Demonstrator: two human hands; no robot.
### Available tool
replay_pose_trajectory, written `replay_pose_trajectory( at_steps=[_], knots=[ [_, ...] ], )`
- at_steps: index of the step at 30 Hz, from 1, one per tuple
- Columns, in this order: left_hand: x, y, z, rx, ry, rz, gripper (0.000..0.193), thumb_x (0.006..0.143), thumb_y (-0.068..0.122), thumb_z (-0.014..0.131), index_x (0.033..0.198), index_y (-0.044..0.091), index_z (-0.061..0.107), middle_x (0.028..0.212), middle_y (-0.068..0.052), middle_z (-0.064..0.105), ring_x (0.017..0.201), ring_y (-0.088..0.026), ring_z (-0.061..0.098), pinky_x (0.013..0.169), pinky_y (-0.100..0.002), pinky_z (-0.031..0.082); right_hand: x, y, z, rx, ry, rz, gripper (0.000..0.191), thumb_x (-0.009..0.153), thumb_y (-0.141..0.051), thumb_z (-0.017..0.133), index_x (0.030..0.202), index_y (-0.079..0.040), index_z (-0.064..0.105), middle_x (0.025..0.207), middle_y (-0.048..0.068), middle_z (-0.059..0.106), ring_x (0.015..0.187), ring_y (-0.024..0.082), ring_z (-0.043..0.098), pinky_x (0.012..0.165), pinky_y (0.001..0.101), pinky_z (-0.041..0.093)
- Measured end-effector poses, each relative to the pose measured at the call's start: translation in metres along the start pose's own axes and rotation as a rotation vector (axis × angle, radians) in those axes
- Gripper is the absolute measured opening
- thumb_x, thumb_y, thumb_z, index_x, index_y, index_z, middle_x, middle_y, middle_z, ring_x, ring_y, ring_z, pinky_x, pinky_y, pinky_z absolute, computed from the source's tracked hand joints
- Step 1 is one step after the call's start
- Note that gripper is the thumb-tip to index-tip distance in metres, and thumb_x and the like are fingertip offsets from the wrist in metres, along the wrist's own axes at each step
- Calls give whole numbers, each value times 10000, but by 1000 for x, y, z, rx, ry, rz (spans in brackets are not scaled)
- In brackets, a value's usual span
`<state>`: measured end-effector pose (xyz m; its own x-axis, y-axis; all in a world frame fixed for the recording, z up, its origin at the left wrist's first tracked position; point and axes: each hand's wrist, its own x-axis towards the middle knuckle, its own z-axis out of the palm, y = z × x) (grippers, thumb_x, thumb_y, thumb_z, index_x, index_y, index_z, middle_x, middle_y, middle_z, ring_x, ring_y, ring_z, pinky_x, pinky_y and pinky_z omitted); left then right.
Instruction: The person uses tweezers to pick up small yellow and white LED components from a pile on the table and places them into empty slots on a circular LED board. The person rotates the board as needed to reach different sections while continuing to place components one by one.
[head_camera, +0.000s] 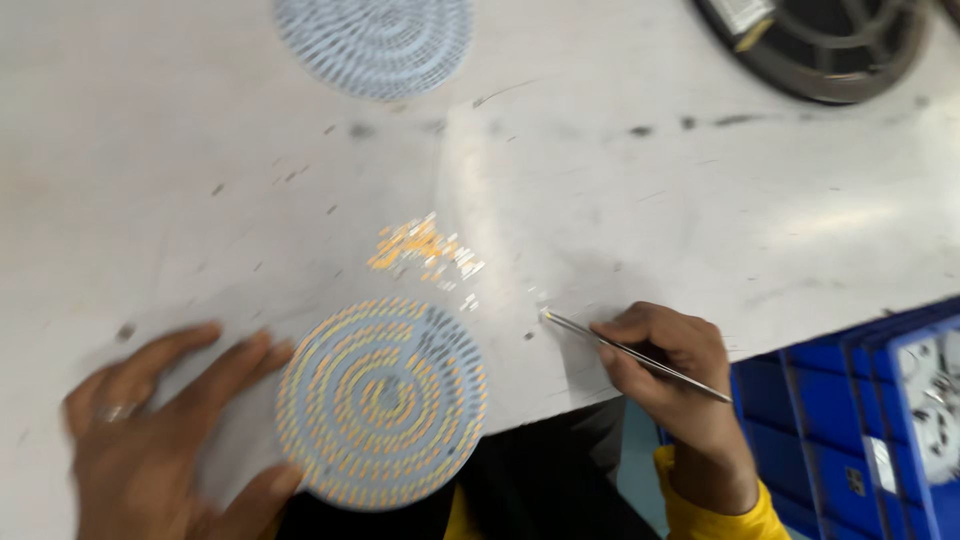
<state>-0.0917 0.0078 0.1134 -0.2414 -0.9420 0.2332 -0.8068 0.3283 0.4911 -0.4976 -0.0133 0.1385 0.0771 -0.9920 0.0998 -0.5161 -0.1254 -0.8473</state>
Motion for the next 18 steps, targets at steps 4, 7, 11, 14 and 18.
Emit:
replay_pose_trajectory(
  at_steps=[4, 7, 11, 14, 18],
  knots=[
    [23, 32, -20, -123, 8, -7, 727, 769, 511, 688, 1344, 71, 614, 1253, 0, 715, 1351, -304, 515, 1127, -482, 267, 2, -8, 9, 71, -308, -327, 109, 790, -82, 783, 859, -39, 710, 658, 18, 616, 531, 95, 555, 487, 252, 380],
    [30, 41, -23, -156, 21, -22, 709, 763, 497, 711, 1337, 87, 637, 1239, 11, 726, 1352, -299, 526, 1146, -468, 256, 2, -12, 23, 57, -361, -457, 134, 757, -95, 805, 829, -43, 705, 613, 25, 598, 529, 128, 599, 469, 262, 406],
    [30, 42, -23, -164, 24, -27, 704, 791, 521, 695, 1340, 84, 640, 1219, 15, 735, 1354, -306, 528, 1160, -466, 238, 4, -16, 28, 29, -364, -482, 126, 783, -89, 802, 820, -39, 693, 637, 36, 647, 569, 134, 681, 481, 247, 478],
    [28, 41, -22, -154, 26, -23, 701, 809, 545, 684, 1340, 88, 643, 1221, 9, 736, 1352, -309, 533, 1156, -465, 244, 5, -18, 28, 28, -383, -476, 127, 784, -92, 804, 823, -36, 696, 639, 37, 651, 574, 139, 687, 485, 249, 484],
    [26, 38, -19, -137, 37, -24, 706, 816, 574, 666, 1335, 95, 642, 1218, 10, 731, 1356, -302, 533, 1156, -464, 265, 5, -20, 29, 23, -394, -459, 126, 780, -97, 807, 838, -40, 712, 631, 31, 628, 550, 142, 652, 489, 253, 467]
  ],
)
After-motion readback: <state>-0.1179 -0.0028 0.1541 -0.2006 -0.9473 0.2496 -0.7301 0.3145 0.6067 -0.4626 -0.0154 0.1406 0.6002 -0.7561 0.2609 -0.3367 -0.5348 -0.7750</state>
